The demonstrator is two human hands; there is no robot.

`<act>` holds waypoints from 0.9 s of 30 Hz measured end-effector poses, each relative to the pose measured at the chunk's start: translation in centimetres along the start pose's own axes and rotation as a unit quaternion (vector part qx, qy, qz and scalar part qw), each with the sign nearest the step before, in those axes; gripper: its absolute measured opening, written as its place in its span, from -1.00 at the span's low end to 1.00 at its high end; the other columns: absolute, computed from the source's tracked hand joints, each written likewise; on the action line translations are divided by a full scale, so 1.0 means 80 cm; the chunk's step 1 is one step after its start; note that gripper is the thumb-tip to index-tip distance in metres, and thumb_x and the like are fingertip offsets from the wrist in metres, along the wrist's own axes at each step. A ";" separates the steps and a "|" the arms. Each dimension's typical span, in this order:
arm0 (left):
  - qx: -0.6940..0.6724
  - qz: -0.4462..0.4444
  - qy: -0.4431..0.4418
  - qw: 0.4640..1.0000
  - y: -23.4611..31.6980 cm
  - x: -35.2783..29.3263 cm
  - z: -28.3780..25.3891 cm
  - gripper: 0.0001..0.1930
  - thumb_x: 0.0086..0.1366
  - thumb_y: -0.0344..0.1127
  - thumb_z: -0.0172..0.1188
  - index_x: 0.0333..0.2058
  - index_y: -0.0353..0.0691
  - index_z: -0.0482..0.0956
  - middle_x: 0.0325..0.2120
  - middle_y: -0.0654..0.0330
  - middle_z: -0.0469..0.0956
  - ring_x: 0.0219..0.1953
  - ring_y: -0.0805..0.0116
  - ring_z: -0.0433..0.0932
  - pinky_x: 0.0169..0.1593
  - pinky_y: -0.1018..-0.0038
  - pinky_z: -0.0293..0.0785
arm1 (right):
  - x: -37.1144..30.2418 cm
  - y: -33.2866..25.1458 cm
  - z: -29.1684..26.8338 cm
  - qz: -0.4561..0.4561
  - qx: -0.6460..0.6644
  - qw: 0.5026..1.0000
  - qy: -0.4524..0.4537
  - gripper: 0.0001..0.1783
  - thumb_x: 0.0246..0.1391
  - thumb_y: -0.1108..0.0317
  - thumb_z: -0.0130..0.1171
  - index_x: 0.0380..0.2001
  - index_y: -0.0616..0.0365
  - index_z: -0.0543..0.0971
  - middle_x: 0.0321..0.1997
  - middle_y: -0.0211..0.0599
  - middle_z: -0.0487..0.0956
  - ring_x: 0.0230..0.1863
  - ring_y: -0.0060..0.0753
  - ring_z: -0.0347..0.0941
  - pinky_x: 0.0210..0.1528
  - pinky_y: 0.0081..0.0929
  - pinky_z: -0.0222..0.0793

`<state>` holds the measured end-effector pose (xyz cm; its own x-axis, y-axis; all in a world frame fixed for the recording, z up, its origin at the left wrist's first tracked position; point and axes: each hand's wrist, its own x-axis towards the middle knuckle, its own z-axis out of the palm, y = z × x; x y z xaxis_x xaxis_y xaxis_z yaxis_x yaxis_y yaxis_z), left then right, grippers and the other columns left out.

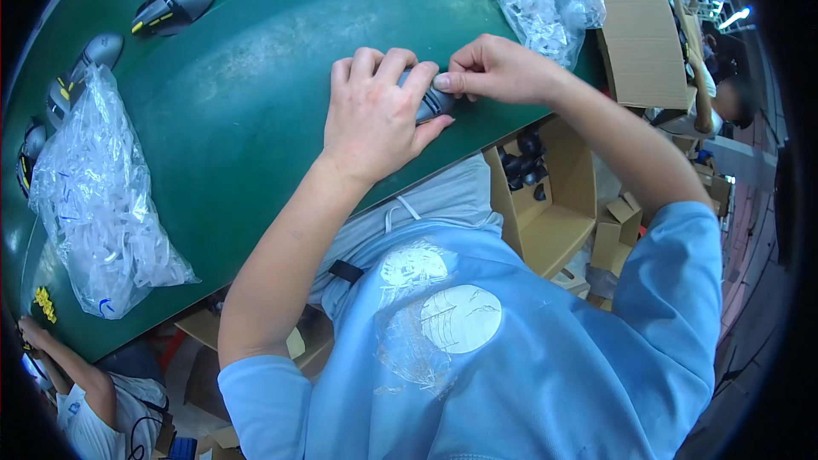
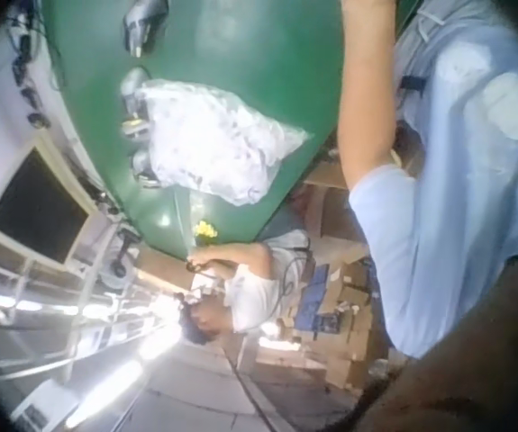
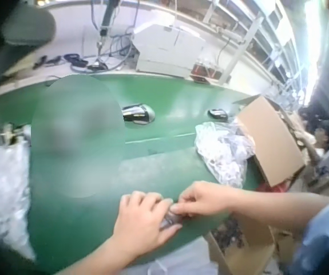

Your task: The person assembles computer mice by attaching plastic components to mouse bodies by hand and lining them up along the conveyor belt.

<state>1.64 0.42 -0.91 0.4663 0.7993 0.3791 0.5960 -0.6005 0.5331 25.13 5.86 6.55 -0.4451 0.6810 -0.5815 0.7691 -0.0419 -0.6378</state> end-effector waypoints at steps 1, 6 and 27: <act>-0.003 -0.004 0.000 1.000 0.000 -0.001 0.002 -0.41 0.11 0.09 0.60 0.07 -0.02 0.71 0.02 0.25 0.61 0.07 0.12 0.50 0.11 0.15 0.36 | 0.003 -0.007 -0.004 0.002 -0.001 1.000 -0.004 -0.36 0.34 -0.24 0.37 -0.39 0.24 0.76 -0.45 -0.37 0.71 -0.40 -0.49 0.57 -0.29 -0.42 0.48; -0.012 0.010 0.009 1.000 -0.004 -0.004 0.007 -0.42 0.10 0.06 0.60 0.06 0.00 0.68 0.01 0.25 0.59 0.06 0.12 0.50 0.11 0.14 0.36 | 0.024 -0.038 -0.029 0.071 -0.092 0.984 -0.132 -0.46 0.42 -0.10 0.32 -0.40 0.19 0.76 -0.45 -0.38 0.75 -0.40 -0.59 0.61 -0.31 -0.48 0.45; 0.039 0.048 0.098 0.993 -0.057 0.171 -0.036 -0.35 0.20 0.09 0.55 0.12 -0.22 0.65 0.04 0.00 0.63 0.08 -0.08 0.53 0.16 0.06 0.44 | -0.041 0.062 0.083 -0.159 0.147 0.919 0.331 -0.86 0.23 0.40 0.47 -0.38 0.22 0.74 -0.47 -0.37 0.66 -0.50 -0.62 0.48 -0.41 -0.55 0.39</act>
<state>3.40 14.13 4.03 0.3917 0.7233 0.5687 0.6072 -0.6676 0.4309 27.35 -1.45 1.94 -0.1746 0.9842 0.0294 0.4489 0.1061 -0.8872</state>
